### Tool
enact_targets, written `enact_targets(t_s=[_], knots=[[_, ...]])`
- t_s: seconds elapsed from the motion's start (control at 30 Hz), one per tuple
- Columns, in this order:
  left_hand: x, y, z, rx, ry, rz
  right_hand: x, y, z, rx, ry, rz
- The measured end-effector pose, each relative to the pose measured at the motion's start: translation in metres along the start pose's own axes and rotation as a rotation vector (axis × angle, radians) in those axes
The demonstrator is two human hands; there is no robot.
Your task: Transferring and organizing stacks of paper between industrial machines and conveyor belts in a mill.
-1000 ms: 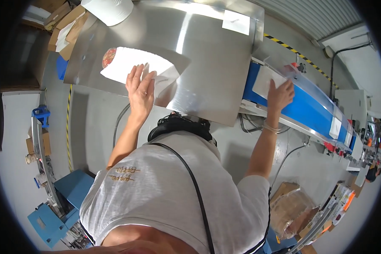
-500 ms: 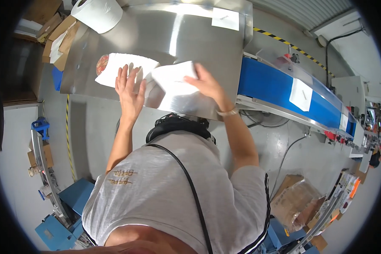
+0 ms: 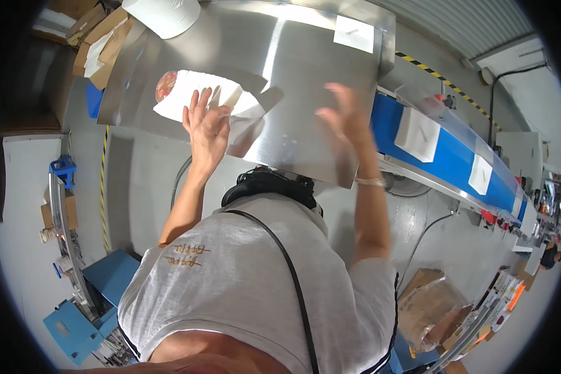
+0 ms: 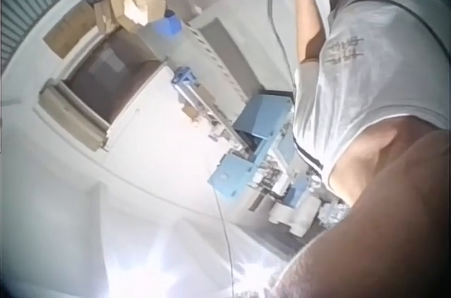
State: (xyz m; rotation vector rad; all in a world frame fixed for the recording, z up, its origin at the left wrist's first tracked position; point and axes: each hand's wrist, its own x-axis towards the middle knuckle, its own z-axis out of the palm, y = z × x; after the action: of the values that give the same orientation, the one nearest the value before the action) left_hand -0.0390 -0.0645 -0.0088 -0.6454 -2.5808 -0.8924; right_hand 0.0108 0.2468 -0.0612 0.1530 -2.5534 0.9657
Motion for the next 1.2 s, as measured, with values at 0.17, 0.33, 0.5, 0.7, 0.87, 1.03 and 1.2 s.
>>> enact_targets(t_s=[0.17, 0.33, 0.5, 0.7, 0.87, 1.03, 1.2], knots=[[0.006, 0.004, -0.009, 0.009, -0.105, 0.074, 0.056, -0.078, 0.065, 0.457, -0.471, 0.139], [0.009, -0.007, -0.011, 0.061, -0.026, -0.010, 0.027, -0.062, 0.067, 0.829, -0.442, 0.432], [0.006, -0.017, -0.012, 0.074, 0.047, -0.011, -0.034, 0.006, -0.001, 0.551, 0.174, 0.685], [0.006, -0.020, -0.007, 0.050, 0.108, 0.029, -0.070, 0.068, -0.077, -0.628, 0.333, 0.855], [0.002, -0.019, -0.009, 0.065, 0.022, 0.008, -0.008, 0.000, -0.037, -0.334, 0.088, 0.325], [0.007, -0.014, -0.014, 0.036, -0.063, 0.077, 0.058, -0.075, 0.060, 0.458, -0.455, 0.165], [0.017, -0.014, -0.019, 0.009, -0.063, 0.038, 0.052, -0.066, 0.096, 0.358, -0.346, -0.004]])
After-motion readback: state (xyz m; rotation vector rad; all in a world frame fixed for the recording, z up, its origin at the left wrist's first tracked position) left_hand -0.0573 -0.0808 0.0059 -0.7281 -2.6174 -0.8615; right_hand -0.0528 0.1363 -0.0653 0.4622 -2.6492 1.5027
